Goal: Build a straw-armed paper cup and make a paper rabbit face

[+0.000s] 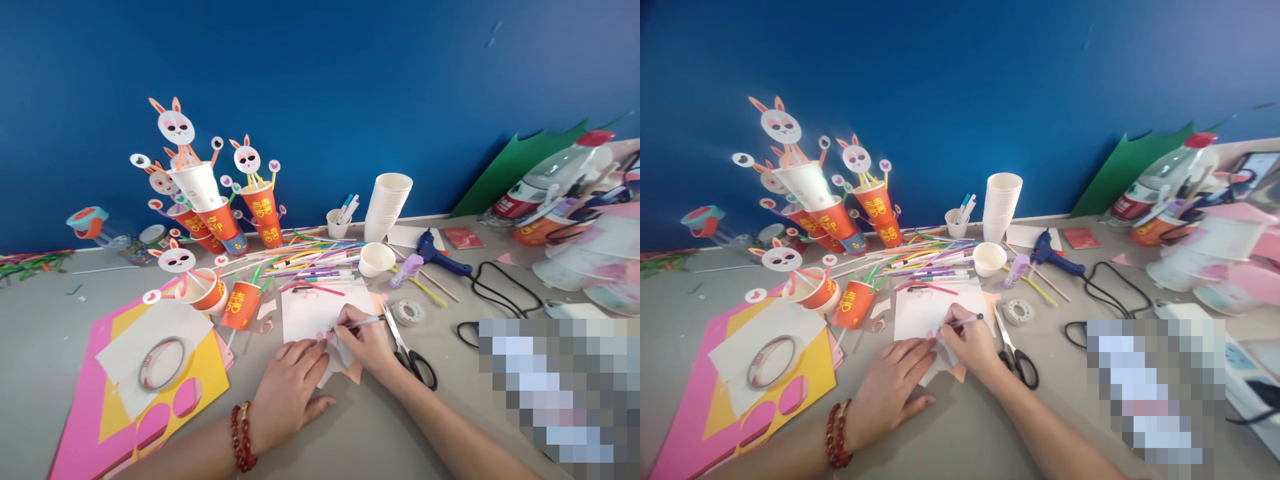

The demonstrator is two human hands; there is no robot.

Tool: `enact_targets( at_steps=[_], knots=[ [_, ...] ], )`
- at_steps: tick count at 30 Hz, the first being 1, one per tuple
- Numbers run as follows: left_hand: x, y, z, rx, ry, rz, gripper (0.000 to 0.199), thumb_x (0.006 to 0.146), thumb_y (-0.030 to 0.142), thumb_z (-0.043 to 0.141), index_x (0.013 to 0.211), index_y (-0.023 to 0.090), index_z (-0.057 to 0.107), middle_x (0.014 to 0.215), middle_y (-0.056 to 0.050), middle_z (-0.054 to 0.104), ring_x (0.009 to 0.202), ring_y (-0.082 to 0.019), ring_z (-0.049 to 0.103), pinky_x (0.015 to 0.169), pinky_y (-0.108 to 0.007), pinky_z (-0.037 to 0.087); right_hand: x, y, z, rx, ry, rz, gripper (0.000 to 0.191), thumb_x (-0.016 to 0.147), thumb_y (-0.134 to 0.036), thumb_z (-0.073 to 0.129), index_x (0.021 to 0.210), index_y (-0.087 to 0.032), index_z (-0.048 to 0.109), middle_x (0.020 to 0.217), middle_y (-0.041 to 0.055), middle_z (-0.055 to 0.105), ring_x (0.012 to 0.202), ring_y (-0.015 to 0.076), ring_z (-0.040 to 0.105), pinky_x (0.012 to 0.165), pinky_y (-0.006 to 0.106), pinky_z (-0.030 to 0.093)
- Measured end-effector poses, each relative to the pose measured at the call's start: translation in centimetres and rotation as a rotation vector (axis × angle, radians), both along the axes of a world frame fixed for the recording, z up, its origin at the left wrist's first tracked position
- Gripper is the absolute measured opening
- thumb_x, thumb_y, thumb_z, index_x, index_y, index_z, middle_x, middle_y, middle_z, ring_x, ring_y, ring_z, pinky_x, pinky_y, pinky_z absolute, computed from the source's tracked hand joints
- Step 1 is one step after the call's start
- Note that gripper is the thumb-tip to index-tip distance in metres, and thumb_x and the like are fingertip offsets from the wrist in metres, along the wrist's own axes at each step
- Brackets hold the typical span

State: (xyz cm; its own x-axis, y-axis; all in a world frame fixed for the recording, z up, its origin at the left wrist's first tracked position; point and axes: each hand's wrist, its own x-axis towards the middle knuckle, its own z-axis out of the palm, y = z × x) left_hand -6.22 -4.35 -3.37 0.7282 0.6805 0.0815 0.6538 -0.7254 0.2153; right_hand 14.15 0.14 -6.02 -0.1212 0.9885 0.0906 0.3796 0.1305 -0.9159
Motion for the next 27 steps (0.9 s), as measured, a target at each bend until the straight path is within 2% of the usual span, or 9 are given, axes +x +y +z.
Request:
enact_targets(
  at_steps=[8, 27],
  knots=[
    [-0.03, -0.02, -0.07, -0.01, 0.016, -0.004, 0.056, 0.097, 0.056, 0.043, 0.135, 0.016, 0.052, 0.147, -0.006, 0.051, 0.125, -0.027, 0.047, 0.103, -0.042, 0.04, -0.03, 0.08, -0.2, -0.001, -0.019, 0.01, 0.01, 0.08, -0.019, 0.052, 0.07, -0.022, 0.051, 0.062, -0.0039, 0.054, 0.056, 0.0131, 0.049, 0.053, 0.024, 0.035],
    [0.01, 0.01, -0.11, -0.002, 0.005, -0.002, 0.057, 0.096, 0.057, 0.045, 0.135, 0.017, 0.053, 0.146, -0.006, 0.052, 0.123, -0.027, 0.048, 0.102, -0.042, 0.041, 0.08, 0.1, -0.01, 0.011, -0.004, 0.004, 0.01, 0.08, -0.018, 0.053, 0.071, -0.022, 0.052, 0.063, -0.0038, 0.055, 0.056, 0.0131, 0.049, 0.053, 0.023, 0.036]
  ],
)
